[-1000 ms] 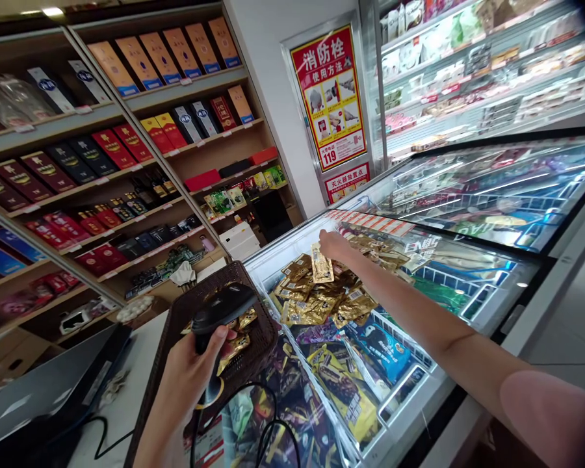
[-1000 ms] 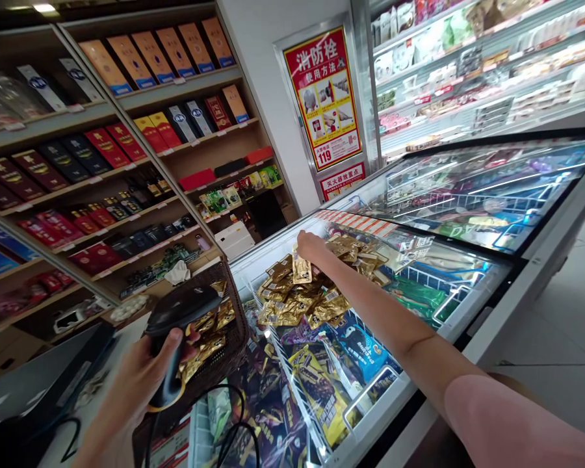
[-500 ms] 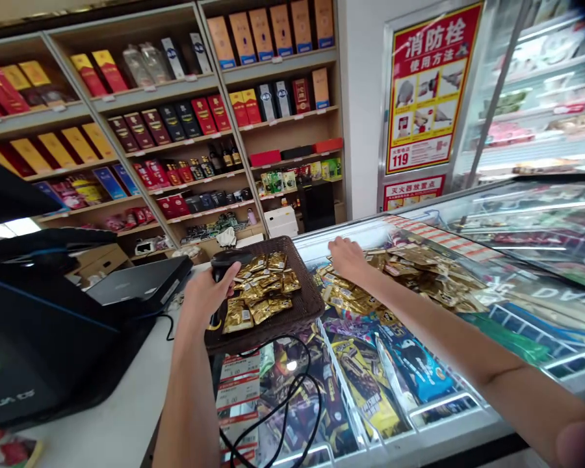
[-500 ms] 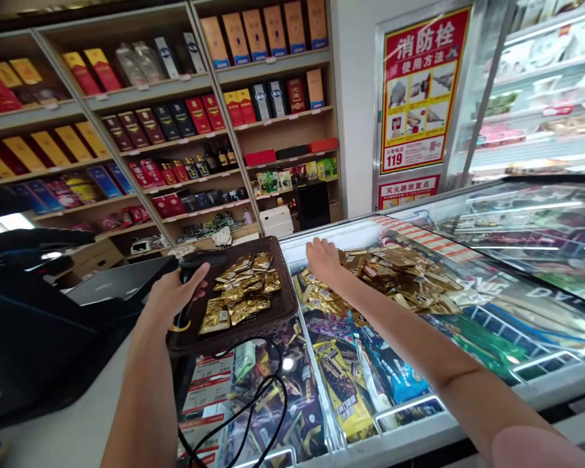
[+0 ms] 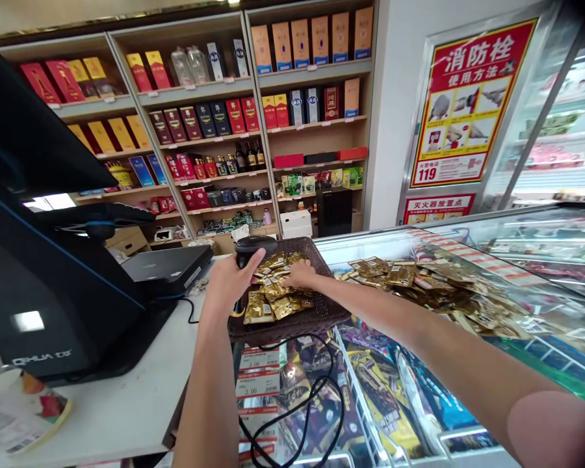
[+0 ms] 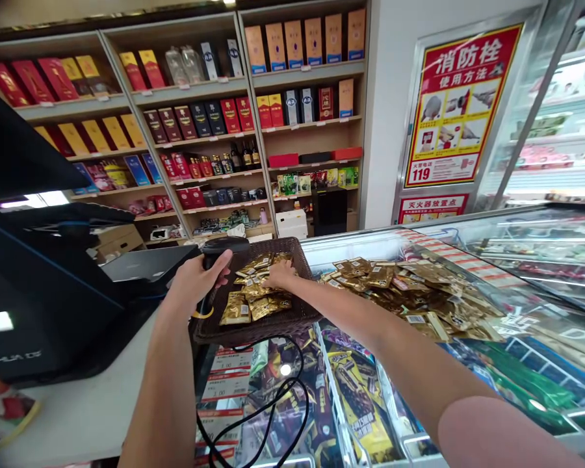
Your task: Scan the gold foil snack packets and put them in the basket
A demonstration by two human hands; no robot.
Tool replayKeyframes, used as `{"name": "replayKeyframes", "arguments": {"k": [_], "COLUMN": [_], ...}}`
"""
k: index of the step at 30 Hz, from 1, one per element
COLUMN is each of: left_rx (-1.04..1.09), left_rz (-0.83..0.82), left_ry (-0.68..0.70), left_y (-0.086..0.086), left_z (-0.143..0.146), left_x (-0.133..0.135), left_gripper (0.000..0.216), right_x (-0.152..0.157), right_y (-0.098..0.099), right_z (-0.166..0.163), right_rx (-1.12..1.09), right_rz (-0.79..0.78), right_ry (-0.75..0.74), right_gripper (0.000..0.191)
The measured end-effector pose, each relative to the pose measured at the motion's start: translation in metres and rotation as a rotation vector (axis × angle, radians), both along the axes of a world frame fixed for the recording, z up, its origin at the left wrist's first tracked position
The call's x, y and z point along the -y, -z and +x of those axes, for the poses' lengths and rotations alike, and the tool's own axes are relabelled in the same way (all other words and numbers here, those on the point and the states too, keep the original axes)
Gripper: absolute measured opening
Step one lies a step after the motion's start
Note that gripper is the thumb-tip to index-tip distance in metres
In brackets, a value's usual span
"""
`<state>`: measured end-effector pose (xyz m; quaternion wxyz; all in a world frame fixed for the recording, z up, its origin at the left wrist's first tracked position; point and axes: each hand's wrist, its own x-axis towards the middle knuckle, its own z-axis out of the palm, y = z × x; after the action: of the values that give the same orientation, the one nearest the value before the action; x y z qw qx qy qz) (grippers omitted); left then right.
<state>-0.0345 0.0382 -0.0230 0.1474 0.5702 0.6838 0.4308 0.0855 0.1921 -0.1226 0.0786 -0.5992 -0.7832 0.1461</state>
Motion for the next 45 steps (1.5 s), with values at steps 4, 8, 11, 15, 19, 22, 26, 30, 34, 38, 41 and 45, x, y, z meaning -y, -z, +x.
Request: {"name": "replayKeyframes", "arguments": {"k": [4,8,11,15,19,22,26,30,34,38,41,45], "left_rx": [0.067,0.129,0.260,0.497,0.517,0.430,0.364,0.357,0.353,0.292,0.291,0.301], "left_rz": [-0.006,0.024,0.042,-0.046,-0.169,-0.246,-0.244,-0.204,-0.194,-0.175,-0.175,-0.161], "left_ry": [0.053,0.107,0.177,0.311,0.392,0.376,0.361,0.372,0.358,0.354,0.363,0.357], "left_y": [-0.001,0.002,0.006,0.012,0.018,0.020,0.022,0.025,0.026,0.024,0.023,0.026], "left_z": [0.004,0.015,0.032,0.060,0.082,0.094,0.104,0.107,0.107,0.108,0.108,0.108], "left_x": [0.001,-0.003,-0.009,-0.013,-0.011,-0.008,-0.006,-0.007,-0.006,-0.005,-0.005,-0.005], "left_gripper": [0.056,0.055,0.054,0.053,0.049,0.050,0.053,0.057,0.055,0.052,0.051,0.053], "right_x": [0.005,0.020,0.034,0.046,0.049,0.050,0.054,0.054,0.051,0.049,0.050,0.051], "right_y": [-0.012,-0.017,-0.017,-0.019,-0.024,-0.030,-0.038,-0.040,-0.040,-0.040,-0.040,-0.042], "right_z": [0.029,0.089,0.145,0.202,0.226,0.231,0.235,0.241,0.246,0.247,0.247,0.247], "right_rx": [-0.294,-0.703,-1.027,-1.366,-1.409,-1.365,-1.194,-0.972,-0.920,-0.872,-0.826,-0.811], "right_rz": [-0.206,-0.160,-0.127,-0.151,-0.246,-0.322,-0.212,-0.134,-0.108,-0.079,-0.056,-0.069], "right_ry": [0.018,0.046,0.025,0.175,0.218,0.124,0.158,0.170,0.168,0.167,0.188,0.192], "right_gripper": [0.057,0.040,0.029,0.042,0.059,0.035,0.014,0.017,0.017,0.019,0.020,0.023]}}
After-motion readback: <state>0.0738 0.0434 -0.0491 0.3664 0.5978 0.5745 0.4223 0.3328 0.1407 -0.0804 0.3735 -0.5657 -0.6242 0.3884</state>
